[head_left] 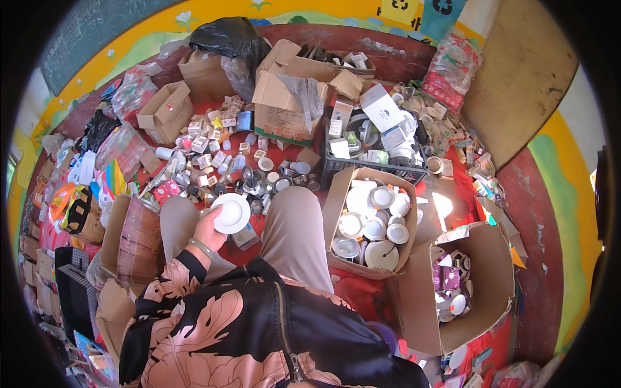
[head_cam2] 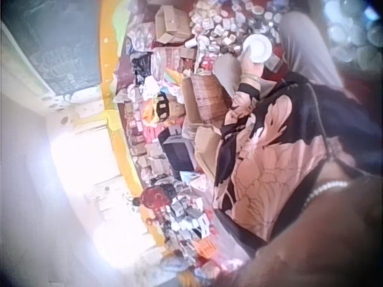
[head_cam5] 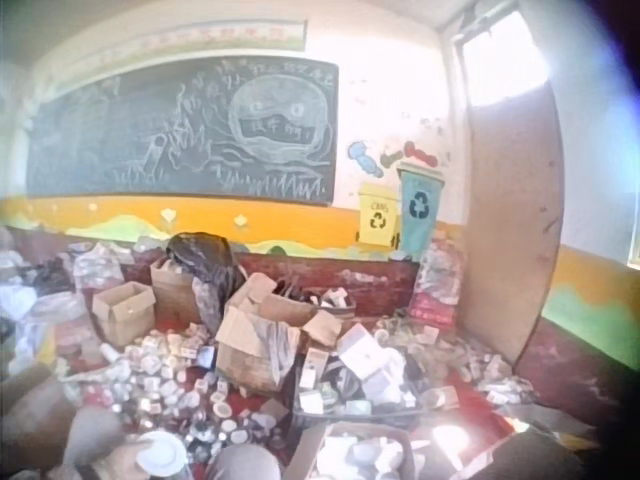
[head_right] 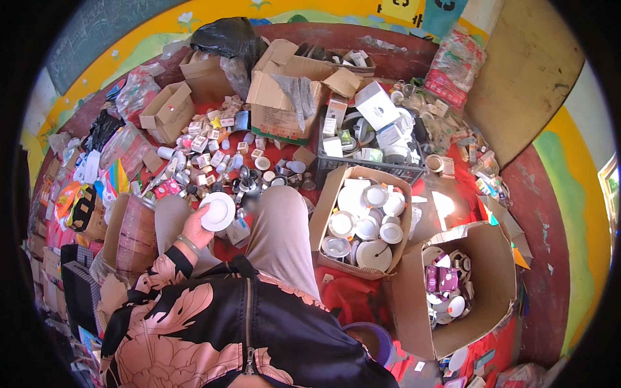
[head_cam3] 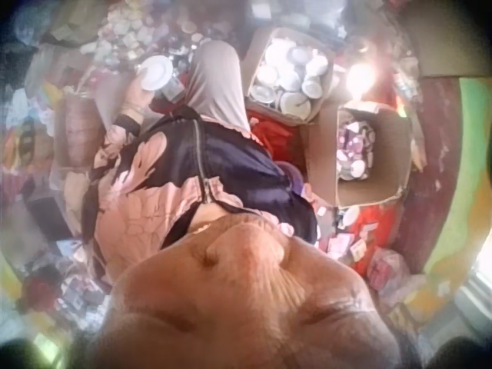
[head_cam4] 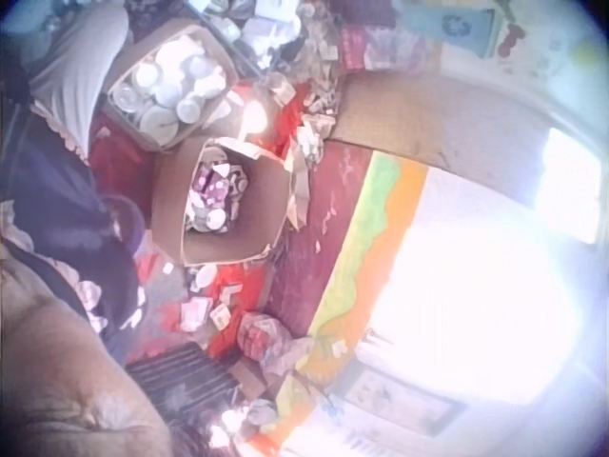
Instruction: The person sits on the floor and cleans small white light fixtures. They use a cloth to wipe the exterior and interior of the fixtures, remove and clean orange plastic components, and place the cleaned items into a cardboard box.
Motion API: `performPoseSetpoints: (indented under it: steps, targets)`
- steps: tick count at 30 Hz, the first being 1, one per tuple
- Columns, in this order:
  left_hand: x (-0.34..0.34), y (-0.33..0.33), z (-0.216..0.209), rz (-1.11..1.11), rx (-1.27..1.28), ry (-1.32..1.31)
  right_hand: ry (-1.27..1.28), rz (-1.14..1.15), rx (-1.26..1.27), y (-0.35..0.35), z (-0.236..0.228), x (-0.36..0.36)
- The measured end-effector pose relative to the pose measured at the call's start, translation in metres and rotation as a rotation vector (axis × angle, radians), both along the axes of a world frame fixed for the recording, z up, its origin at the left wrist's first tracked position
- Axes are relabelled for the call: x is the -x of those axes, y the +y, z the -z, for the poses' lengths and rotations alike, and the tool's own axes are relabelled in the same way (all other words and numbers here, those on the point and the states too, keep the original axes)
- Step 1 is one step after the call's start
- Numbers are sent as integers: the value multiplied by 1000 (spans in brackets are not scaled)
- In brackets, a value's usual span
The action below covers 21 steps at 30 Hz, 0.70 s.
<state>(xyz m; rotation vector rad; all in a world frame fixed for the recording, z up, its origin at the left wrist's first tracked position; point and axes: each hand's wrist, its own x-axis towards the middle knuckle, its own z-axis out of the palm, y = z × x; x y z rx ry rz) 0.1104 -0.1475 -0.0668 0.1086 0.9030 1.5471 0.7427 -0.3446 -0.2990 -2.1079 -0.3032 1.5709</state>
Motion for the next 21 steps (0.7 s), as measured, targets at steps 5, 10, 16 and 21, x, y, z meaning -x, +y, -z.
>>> performPoseSetpoints:
  steps: [5, 10, 16, 21]
  targets:
    - [-20, 4, -10, 27, -22, 26, 28, 14, 6, -4, 14, -7]
    - [-27, 6, -13, 67, -39, 66, 50, 6, -21, 1, 21, -11]
    - [-28, 12, -24, 53, -32, 48, 79, -12, -57, 4, 21, -3]
    - [-28, 13, -17, 74, -21, 61, 99, -12, -220, 45, -5, 8]
